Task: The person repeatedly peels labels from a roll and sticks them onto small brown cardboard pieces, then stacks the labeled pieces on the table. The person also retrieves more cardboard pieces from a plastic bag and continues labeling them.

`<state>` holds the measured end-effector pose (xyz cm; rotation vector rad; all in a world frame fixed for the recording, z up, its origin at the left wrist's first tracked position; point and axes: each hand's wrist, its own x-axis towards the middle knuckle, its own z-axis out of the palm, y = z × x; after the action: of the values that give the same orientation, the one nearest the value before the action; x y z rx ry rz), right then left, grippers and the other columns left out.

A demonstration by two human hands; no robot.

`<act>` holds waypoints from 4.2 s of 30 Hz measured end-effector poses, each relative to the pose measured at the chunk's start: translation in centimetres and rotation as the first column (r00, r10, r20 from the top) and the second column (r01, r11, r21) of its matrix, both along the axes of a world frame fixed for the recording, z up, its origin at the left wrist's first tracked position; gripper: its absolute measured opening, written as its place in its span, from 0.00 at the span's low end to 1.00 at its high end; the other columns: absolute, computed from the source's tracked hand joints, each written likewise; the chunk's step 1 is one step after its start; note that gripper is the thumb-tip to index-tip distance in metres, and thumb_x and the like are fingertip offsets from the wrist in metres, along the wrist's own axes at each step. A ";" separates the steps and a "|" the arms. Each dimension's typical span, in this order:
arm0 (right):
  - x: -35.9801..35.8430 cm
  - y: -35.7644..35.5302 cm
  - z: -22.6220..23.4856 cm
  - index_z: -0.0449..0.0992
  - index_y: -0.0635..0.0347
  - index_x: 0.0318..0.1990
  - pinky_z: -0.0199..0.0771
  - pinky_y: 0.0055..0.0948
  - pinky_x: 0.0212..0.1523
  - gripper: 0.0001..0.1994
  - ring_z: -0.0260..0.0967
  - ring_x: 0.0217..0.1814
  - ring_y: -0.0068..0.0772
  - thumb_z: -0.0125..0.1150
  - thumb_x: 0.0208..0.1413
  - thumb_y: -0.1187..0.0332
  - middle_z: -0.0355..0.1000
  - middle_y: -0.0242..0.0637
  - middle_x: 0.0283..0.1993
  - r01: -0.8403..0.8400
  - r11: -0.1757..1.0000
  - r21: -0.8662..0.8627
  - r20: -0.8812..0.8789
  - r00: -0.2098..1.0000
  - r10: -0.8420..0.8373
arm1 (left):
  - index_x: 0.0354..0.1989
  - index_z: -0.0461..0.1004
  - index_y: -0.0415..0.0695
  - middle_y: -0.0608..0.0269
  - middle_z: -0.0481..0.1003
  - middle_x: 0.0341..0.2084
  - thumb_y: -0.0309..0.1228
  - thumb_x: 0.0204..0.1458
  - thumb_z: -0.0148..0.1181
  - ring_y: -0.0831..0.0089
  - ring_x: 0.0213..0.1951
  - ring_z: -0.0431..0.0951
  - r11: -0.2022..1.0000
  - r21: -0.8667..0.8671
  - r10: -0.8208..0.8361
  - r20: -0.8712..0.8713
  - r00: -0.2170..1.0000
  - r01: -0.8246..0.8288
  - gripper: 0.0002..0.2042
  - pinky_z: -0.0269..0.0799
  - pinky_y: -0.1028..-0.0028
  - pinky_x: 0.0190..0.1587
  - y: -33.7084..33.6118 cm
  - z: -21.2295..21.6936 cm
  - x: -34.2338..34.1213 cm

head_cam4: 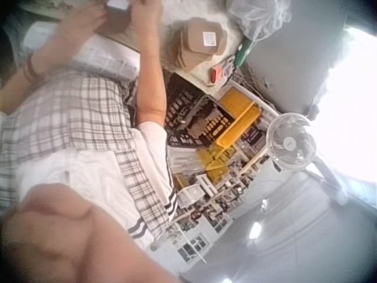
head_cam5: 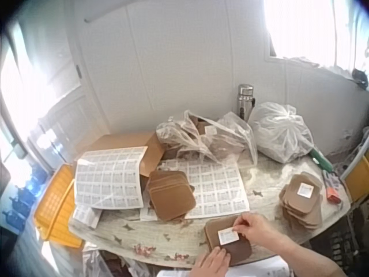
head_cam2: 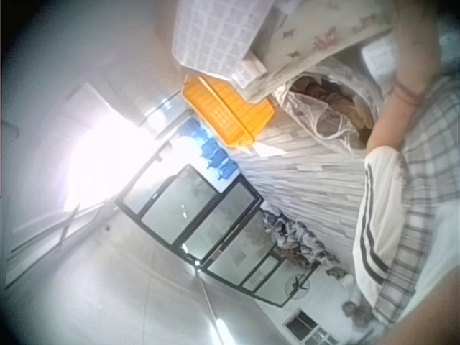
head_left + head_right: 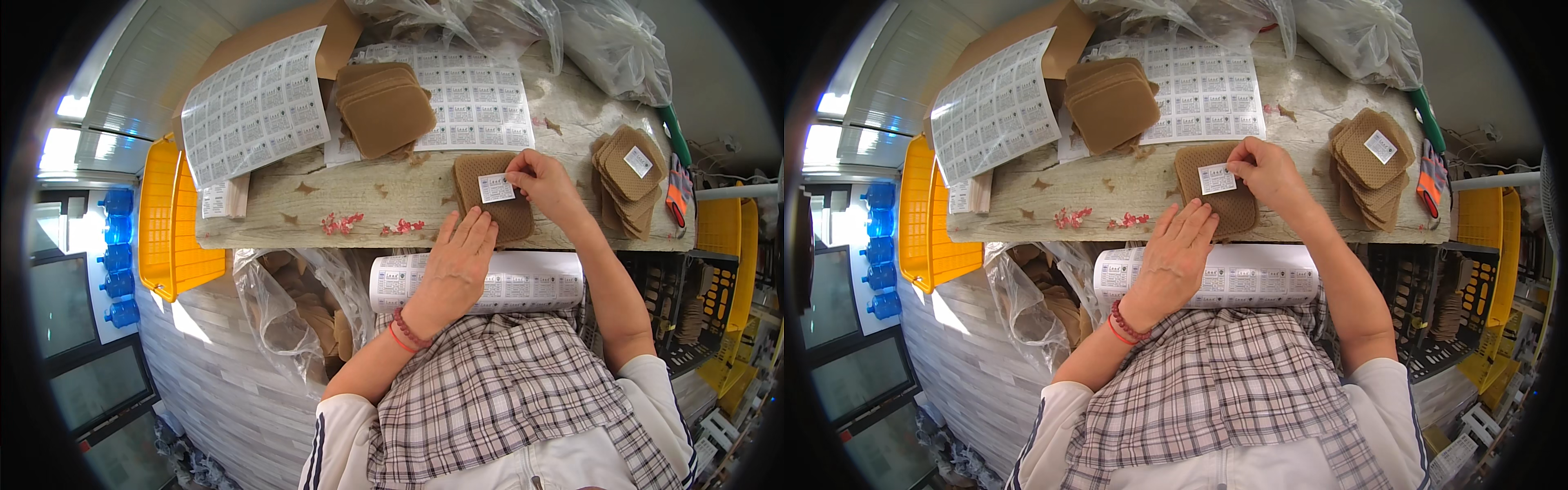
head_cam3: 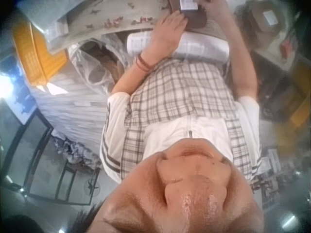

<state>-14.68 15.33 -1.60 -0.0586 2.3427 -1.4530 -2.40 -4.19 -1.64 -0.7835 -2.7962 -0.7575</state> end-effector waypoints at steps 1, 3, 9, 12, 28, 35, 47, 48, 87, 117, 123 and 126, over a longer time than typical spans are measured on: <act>0.0 0.0 -0.2 0.77 0.65 0.36 0.71 0.25 0.33 0.04 0.69 0.30 0.21 0.64 0.60 0.74 0.75 0.31 0.30 0.008 1.000 0.003 -0.010 1.000 -0.008 | 0.57 0.72 0.33 0.46 0.72 0.58 0.23 0.54 0.59 0.52 0.65 0.69 1.000 0.000 0.000 0.000 1.000 0.000 0.21 0.58 0.52 0.70 0.0 0.1 0.0; 0.0 0.0 -0.4 0.78 0.66 0.36 0.73 0.28 0.35 0.05 0.71 0.31 0.25 0.66 0.58 0.74 0.76 0.34 0.30 0.011 1.000 0.020 -0.033 0.999 -0.010 | 0.57 0.72 0.33 0.46 0.71 0.58 0.23 0.54 0.59 0.52 0.65 0.69 1.000 -0.001 0.000 0.003 1.000 0.000 0.20 0.59 0.52 0.70 0.0 0.1 0.0; 0.5 -0.2 -0.5 0.77 0.65 0.37 0.70 0.25 0.33 0.03 0.67 0.30 0.20 0.63 0.61 0.74 0.74 0.29 0.29 -0.005 0.996 0.094 -0.127 0.992 0.017 | 0.57 0.72 0.32 0.45 0.66 0.64 0.23 0.54 0.59 0.51 0.64 0.69 0.998 0.062 0.022 0.052 0.998 -0.025 0.20 0.60 0.51 0.69 0.1 0.1 0.1; 0.7 -0.4 -0.4 0.77 0.65 0.38 0.70 0.27 0.34 0.03 0.68 0.31 0.22 0.64 0.61 0.74 0.75 0.32 0.30 0.003 0.994 0.113 -0.171 0.985 0.017 | 0.56 0.72 0.32 0.44 0.64 0.67 0.23 0.54 0.60 0.51 0.64 0.68 0.998 0.060 0.021 0.050 0.999 -0.024 0.20 0.60 0.50 0.68 0.2 0.3 -0.1; 2.6 -1.2 -1.3 0.74 0.61 0.45 0.77 0.41 0.38 0.08 0.77 0.36 0.50 0.63 0.59 0.74 0.77 0.45 0.37 0.067 0.975 0.213 -0.438 0.898 0.034 | 0.54 0.73 0.35 0.45 0.70 0.62 0.24 0.53 0.62 0.54 0.64 0.67 0.999 -0.043 -0.012 -0.002 1.000 0.011 0.19 0.60 0.52 0.67 0.2 0.2 -0.6; 3.6 -2.1 -2.0 0.70 0.55 0.58 0.78 0.44 0.38 0.19 0.77 0.35 0.47 0.61 0.59 0.74 0.71 0.42 0.44 0.236 0.938 0.255 -0.590 0.806 -0.042 | 0.51 0.74 0.38 0.44 0.68 0.63 0.24 0.50 0.64 0.49 0.59 0.69 0.998 0.057 0.002 -0.001 1.000 -0.002 0.18 0.63 0.54 0.64 0.4 0.0 -1.0; 1.7 -2.2 -2.5 0.84 0.52 0.41 0.78 0.34 0.38 0.07 0.77 0.39 0.36 0.71 0.54 0.68 0.75 0.31 0.42 0.314 0.947 0.068 -0.612 0.763 -0.209 | 0.45 0.73 0.44 0.44 0.64 0.68 0.22 0.46 0.63 0.51 0.60 0.67 0.979 0.174 0.094 0.091 0.991 -0.109 0.16 0.61 0.53 0.65 0.7 -0.5 -1.2; 1.8 -2.1 -2.7 0.84 0.53 0.40 0.78 0.34 0.40 0.06 0.76 0.42 0.36 0.71 0.54 0.69 0.76 0.30 0.43 0.306 0.949 0.079 -0.677 0.715 -0.174 | 0.45 0.72 0.45 0.44 0.63 0.68 0.22 0.46 0.62 0.51 0.60 0.67 0.980 0.169 0.091 0.075 0.993 -0.103 0.16 0.61 0.53 0.64 0.7 -0.6 -1.0; 15.2 -3.0 -1.8 0.81 0.60 0.49 0.76 0.36 0.52 0.15 0.75 0.52 0.43 0.71 0.52 0.73 0.77 0.39 0.49 -0.161 0.954 0.253 -0.513 0.814 0.274 | 0.53 0.77 0.40 0.53 0.73 0.45 0.34 0.39 0.77 0.52 0.52 0.72 0.963 0.192 0.128 0.303 0.945 -0.191 0.30 0.65 0.58 0.58 -6.0 -2.9 5.4; 16.1 -3.3 -2.5 0.83 0.57 0.47 0.76 0.37 0.49 0.18 0.73 0.50 0.42 0.70 0.45 0.78 0.77 0.37 0.51 -0.131 0.967 0.220 -0.687 0.683 0.249 | 0.42 0.80 0.40 0.57 0.74 0.35 0.23 0.44 0.72 0.57 0.42 0.76 0.885 0.323 0.214 0.361 0.908 -0.336 0.15 0.72 0.64 0.45 -4.1 -2.2 6.1; 16.4 -2.6 -2.9 0.83 0.56 0.48 0.75 0.38 0.51 0.19 0.72 0.50 0.42 0.70 0.46 0.78 0.77 0.36 0.52 -0.250 0.923 0.294 -0.705 0.596 0.386 | 0.43 0.81 0.40 0.57 0.74 0.35 0.23 0.44 0.72 0.58 0.42 0.75 0.886 0.336 0.181 0.386 0.904 -0.321 0.15 0.72 0.64 0.45 -4.2 -2.4 6.1; 16.7 -3.5 -1.9 0.82 0.55 0.49 0.74 0.38 0.52 0.19 0.72 0.51 0.41 0.71 0.46 0.77 0.76 0.35 0.52 -0.109 0.975 0.194 -0.604 0.769 0.207 | 0.43 0.81 0.40 0.57 0.74 0.35 0.23 0.44 0.72 0.58 0.43 0.75 0.884 0.330 0.181 0.412 0.893 -0.331 0.15 0.71 0.64 0.46 -4.1 -2.2 6.1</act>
<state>2.06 11.82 -3.52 -0.7982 2.8606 -1.3000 3.69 -8.32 -3.83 -0.1972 -2.8137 -1.4809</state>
